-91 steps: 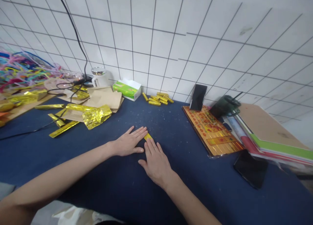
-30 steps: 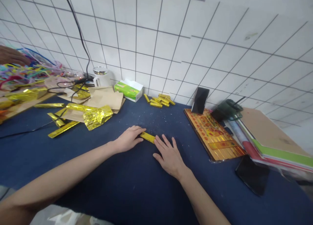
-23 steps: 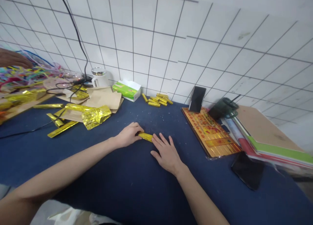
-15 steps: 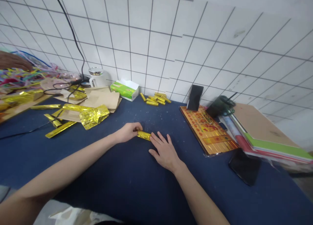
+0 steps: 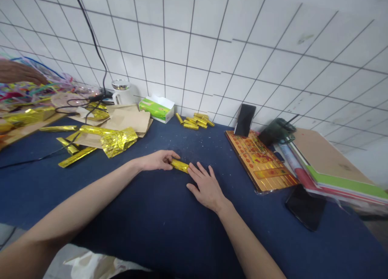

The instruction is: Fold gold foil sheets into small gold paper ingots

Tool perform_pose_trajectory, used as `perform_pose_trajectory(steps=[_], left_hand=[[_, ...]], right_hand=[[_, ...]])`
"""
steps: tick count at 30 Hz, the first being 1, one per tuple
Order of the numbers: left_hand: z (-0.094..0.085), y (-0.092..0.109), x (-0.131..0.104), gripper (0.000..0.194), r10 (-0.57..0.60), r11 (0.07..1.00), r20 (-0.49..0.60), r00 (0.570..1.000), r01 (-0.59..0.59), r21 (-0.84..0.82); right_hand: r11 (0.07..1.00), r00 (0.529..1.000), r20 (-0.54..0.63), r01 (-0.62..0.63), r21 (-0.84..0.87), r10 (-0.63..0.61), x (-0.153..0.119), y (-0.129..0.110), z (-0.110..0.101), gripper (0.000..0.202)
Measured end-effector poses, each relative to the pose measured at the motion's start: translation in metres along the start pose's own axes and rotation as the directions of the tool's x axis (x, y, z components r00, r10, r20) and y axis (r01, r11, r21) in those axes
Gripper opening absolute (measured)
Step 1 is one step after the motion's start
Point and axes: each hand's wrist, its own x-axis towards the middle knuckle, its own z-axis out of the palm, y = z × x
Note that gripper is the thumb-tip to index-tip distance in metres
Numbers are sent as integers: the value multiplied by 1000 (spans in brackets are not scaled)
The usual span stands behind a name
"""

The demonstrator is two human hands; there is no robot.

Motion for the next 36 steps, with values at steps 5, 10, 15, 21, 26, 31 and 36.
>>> perform_pose_trajectory(steps=[5, 10, 15, 21, 26, 31, 36], left_hand=[[6, -5, 4, 36, 1, 998, -95, 996, 5, 62], [9, -2, 8, 34, -74, 997, -160, 984, 70, -32], [10, 0, 7, 37, -103, 990, -183, 978, 82, -116], [8, 3, 7, 31, -210, 964, -143, 967, 180, -197], [12, 3, 7, 25, -154, 986, -205, 967, 136, -99], [14, 0, 7, 19, -116, 992, -242, 963, 102, -69], [12, 8, -3, 19, 54, 998, -191, 980, -56, -2]], right_hand=[[1000, 1000, 10, 1, -8, -1, 1, 0, 0, 50], [1000, 1000, 10, 2, -20, -2, 0, 0, 0, 50], [1000, 1000, 3, 4, -27, -4, 0, -2, 0, 49], [999, 1000, 15, 2, -32, -2, 1, -3, -2, 49], [1000, 1000, 8, -5, -16, 5, 1, -4, -2, 49], [994, 997, -69, -30, 110, 38, 1, -4, 0, 48], [789, 920, -193, -168, 590, 340, 7, -7, -9, 45]])
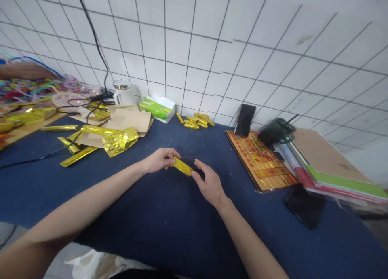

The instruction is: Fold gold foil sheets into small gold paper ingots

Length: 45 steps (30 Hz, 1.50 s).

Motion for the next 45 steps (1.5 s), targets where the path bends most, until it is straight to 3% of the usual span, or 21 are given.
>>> perform_pose_trajectory(steps=[2, 5, 7, 9, 14, 20, 24, 27, 36, 45], left_hand=[[-1, 6, -5, 21, 60, 998, 15, 998, -60, 11], [-2, 13, -10, 23, 111, 994, -1, 994, -111, 17], [-1, 15, -11, 24, 125, 992, -13, 992, -125, 18], [-1, 14, -11, 24, 134, 991, -19, 991, -133, 18], [1, 12, -9, 22, 89, 994, -38, 995, -91, -57], [4, 14, -9, 20, 9, 986, 8, 1000, -8, -164], [11, 18, -11, 25, -50, 986, 45, 998, 56, -158], [15, 19, -13, 13, -93, 984, 70, 993, 103, -144], [22, 14, -12, 16, -102, 971, -2, 995, 99, -218], [26, 11, -10, 20, -140, 922, 38, 989, 145, -359]], right_hand=[[947, 983, 78, -181, 265, 166, 3, -9, 0, 43], [715, 893, 375, -430, 551, 248, 3, -23, 3, 41], [600, 855, 464, -501, 623, 232, 0, -28, 7, 37], [566, 861, 449, -499, 656, 238, -3, -30, 11, 32], [613, 908, 335, -417, 671, 252, -8, -24, 20, 27], [675, 920, 283, -392, 625, 272, -7, -19, 22, 30], [672, 917, 278, -399, 624, 286, -8, -17, 21, 31], [670, 917, 296, -397, 627, 266, -9, -17, 22, 30], [647, 922, 288, -387, 657, 260, -10, -21, 23, 32], [652, 921, 281, -390, 650, 271, -10, -19, 27, 25]])
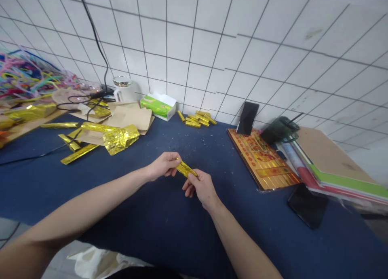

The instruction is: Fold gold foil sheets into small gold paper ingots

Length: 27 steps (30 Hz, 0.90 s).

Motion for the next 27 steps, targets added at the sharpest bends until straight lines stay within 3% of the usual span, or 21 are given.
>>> perform_pose_trajectory(steps=[5, 8, 13, 16, 20, 27], left_hand=[[-4, 3, 0, 17, 58, 995, 0, 998, -58, 75], [-2, 5, -2, 15, 120, 974, 53, 991, -128, 189], [11, 3, -8, 11, 94, 922, 157, 983, -146, 358], [14, 2, -9, 12, 74, 937, 167, 983, -126, 327], [11, 2, -7, 16, 49, 971, 171, 984, -87, 222], [2, 5, -5, 14, 18, 989, 66, 998, -27, 145]], right_hand=[[1000, 1000, 10, 0, 24, 0, -2, -3, 0, 24], [999, 999, 47, -19, 27, 17, -3, -9, 1, 29], [989, 997, 71, -14, -145, 24, -4, -14, 5, 37], [973, 993, 92, -52, -226, 74, -5, -13, 6, 41], [974, 989, 104, -80, -211, 104, -7, -12, 4, 37], [983, 995, 72, -53, -178, 66, -7, -10, 1, 30]])
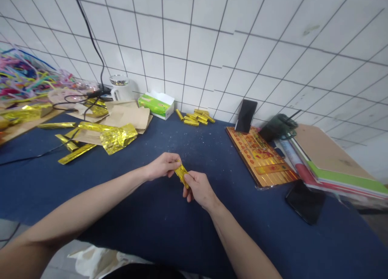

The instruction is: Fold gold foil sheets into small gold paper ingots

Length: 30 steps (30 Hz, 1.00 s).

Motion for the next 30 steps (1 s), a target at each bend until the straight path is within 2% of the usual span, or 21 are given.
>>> perform_pose_trajectory(steps=[4, 13, 21, 30], left_hand=[[-2, 1, 0, 14, 15, 999, 21, 1000, -15, -30], [-10, -1, 3, 14, 26, 999, -21, 999, -27, -17], [-8, -1, 1, 22, -45, 998, 23, 999, 46, -44], [-2, -14, 7, 26, 95, 995, -111, 989, -97, -17]], right_hand=[[999, 1000, 4, 1, 34, -1, -1, -1, 1, 30], [988, 1000, 16, -7, 154, 5, 2, 1, 2, 28], [997, 1000, 25, -1, 81, -1, 2, 2, -2, 30], [997, 1000, 20, 1, 75, -2, 1, 0, -3, 31]])
